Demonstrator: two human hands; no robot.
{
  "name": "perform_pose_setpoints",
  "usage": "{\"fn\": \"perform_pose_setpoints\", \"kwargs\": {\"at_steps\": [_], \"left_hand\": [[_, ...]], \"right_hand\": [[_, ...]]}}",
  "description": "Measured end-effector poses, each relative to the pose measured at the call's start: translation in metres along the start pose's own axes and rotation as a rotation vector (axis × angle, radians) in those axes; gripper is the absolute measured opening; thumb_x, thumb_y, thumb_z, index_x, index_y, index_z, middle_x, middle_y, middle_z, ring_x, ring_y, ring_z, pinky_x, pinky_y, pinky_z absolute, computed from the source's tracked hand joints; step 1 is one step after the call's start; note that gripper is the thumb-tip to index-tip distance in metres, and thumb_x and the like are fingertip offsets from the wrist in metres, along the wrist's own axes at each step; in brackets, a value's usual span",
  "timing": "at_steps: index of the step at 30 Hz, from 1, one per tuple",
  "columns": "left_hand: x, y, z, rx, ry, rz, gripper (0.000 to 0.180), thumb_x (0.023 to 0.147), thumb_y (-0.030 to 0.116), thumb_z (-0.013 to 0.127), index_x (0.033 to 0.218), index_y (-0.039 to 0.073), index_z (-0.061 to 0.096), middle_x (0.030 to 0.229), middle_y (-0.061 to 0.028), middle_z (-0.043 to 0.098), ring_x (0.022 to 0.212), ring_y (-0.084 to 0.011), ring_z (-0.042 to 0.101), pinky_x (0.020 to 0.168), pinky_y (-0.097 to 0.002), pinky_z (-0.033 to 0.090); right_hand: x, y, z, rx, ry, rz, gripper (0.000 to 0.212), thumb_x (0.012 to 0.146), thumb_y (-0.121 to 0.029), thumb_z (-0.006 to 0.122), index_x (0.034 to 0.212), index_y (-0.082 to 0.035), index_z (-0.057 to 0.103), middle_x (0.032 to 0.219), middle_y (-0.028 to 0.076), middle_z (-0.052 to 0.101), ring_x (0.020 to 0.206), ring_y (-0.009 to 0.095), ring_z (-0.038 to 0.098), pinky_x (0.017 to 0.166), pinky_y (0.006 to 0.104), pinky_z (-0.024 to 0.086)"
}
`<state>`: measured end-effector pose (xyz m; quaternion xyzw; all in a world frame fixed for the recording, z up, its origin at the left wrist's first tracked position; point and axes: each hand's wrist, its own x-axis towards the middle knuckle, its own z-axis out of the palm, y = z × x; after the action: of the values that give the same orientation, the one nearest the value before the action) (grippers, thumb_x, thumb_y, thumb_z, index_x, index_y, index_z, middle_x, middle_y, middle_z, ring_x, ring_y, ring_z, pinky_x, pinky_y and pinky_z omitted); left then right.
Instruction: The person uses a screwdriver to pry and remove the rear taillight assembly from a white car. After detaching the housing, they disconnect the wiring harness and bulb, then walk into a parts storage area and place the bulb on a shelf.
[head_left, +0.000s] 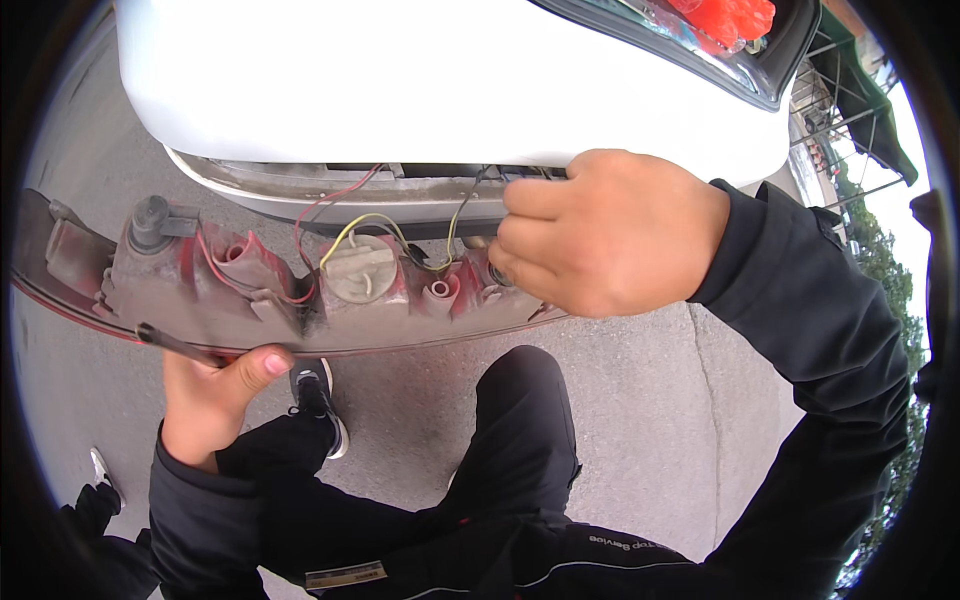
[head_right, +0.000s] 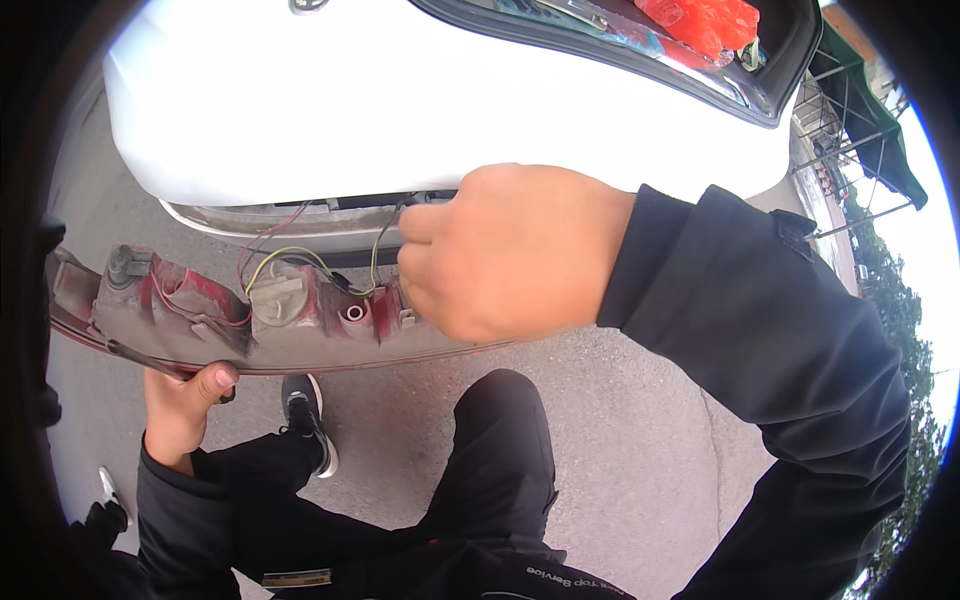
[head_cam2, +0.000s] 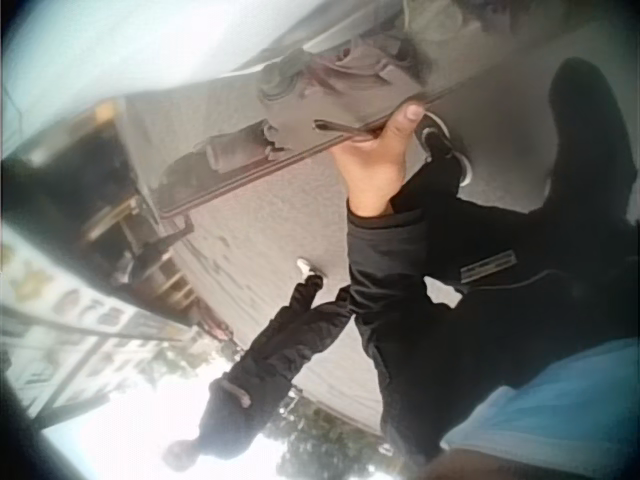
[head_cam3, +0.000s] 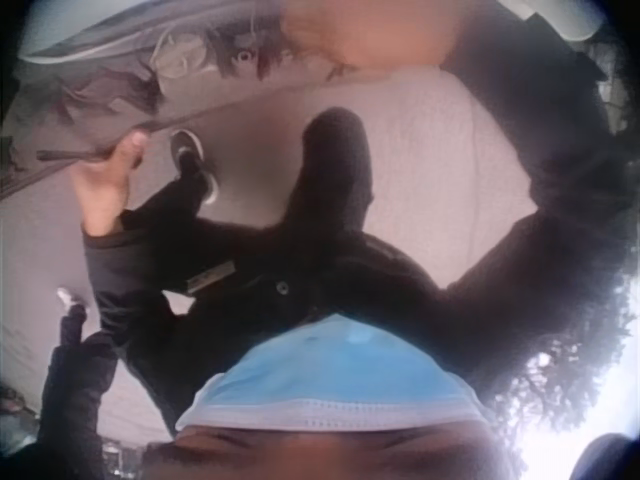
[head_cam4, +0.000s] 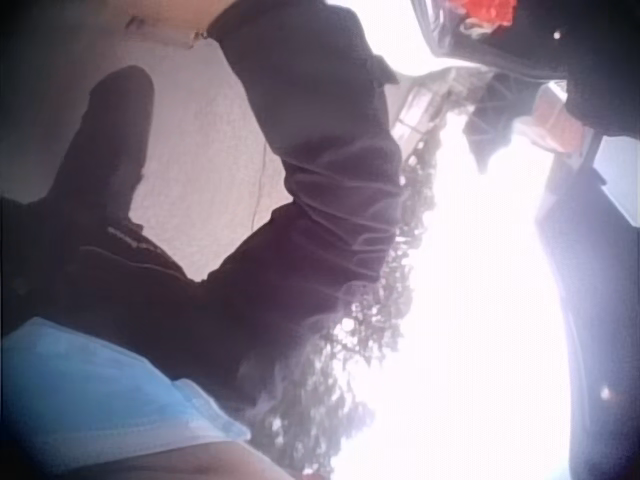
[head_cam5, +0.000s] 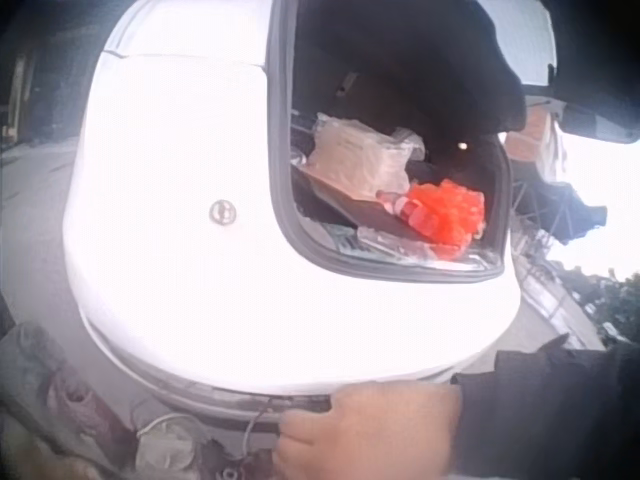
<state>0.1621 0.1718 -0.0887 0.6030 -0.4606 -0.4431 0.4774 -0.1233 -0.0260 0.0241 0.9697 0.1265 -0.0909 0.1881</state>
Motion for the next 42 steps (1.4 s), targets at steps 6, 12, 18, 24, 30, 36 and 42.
{"fn": "perform_pose_setpoints", "kwargs": {"at_steps": [6,12,18,24,30,36,42], "left_hand": [[0.004,-0.007,0.000,0.025,-0.005,0.121,0.050,0.080,0.020,0.089,0.116,-0.002,0.061,0.104,-0.0061,0.068,0.092,-0.0159,0.063,0.083,-0.0311,0.051],[0.002,-0.009,-0.002,-0.003,-0.010,0.106,0.052,0.079,0.021,0.089,0.117,-0.002,0.061,0.105,-0.0067,0.068,0.093,-0.0160,0.063,0.084,-0.0316,0.051],[0.004,-0.007,0.000,-0.023,-0.025,0.034,0.049,0.079,0.028,0.089,0.107,-0.002,0.062,0.088,-0.0067,0.067,0.075,-0.0144,0.063,0.067,-0.0280,0.051],[0.003,-0.009,-0.004,-0.088,0.001,0.009,0.046,0.076,0.031,0.090,0.097,0.000,0.063,0.076,-0.0059,0.064,0.063,-0.0132,0.060,0.055,-0.0265,0.048],[0.001,-0.010,-0.003,-0.113,-0.002,0.002,0.045,0.075,0.029,0.091,0.096,0.001,0.063,0.076,-0.0049,0.064,0.062,-0.0126,0.059,0.054,-0.0256,0.046],[-0.001,-0.008,-0.012,-0.054,-0.054,-0.093,0.054,0.074,0.024,0.093,0.112,-0.001,0.063,0.094,-0.0068,0.069,0.083,-0.0149,0.065,0.073,-0.0291,0.053],[0.002,-0.019,-0.021,-0.041,-0.129,-0.026,0.069,0.072,0.020,0.094,0.126,-0.001,0.057,0.109,-0.0075,0.068,0.098,-0.0170,0.065,0.087,-0.0324,0.054]], "right_hand": [[-0.003,-0.009,0.011,0.134,-0.100,0.072,0.021,0.080,-0.017,0.066,0.094,-0.002,0.065,0.079,0.003,0.057,0.081,0.017,0.061,0.053,0.0294,0.053],[-0.005,-0.012,0.015,0.119,0.042,0.025,0.016,0.080,-0.016,0.064,0.086,-0.002,0.061,0.077,0.004,0.057,0.079,0.019,0.062,0.051,0.0308,0.054],[0.000,-0.018,0.012,0.165,-0.031,0.045,0.014,0.077,-0.017,0.067,0.084,-0.006,0.062,0.081,0.003,0.058,0.081,0.018,0.062,0.057,0.0299,0.055],[0.005,-0.016,0.001,0.499,-0.183,0.290,0.028,0.078,-0.031,0.077,0.088,-0.007,0.069,0.085,0.003,0.062,0.089,0.023,0.063,0.070,0.0361,0.057],[0.013,-0.021,0.003,0.524,-0.285,0.305,0.026,0.082,-0.030,0.075,0.080,-0.005,0.073,0.085,0.007,0.066,0.086,0.026,0.066,0.070,0.0377,0.057],[0.020,-0.035,0.007,0.551,-0.268,0.208,0.016,0.074,-0.019,0.070,0.068,-0.003,0.070,0.076,0.010,0.062,0.083,0.027,0.066,0.060,0.0374,0.057],[0.022,-0.040,0.003,0.588,-0.214,-0.031,0.020,0.079,-0.018,0.069,0.069,0.000,0.066,0.079,0.012,0.060,0.080,0.028,0.064,0.064,0.0386,0.056]]}}
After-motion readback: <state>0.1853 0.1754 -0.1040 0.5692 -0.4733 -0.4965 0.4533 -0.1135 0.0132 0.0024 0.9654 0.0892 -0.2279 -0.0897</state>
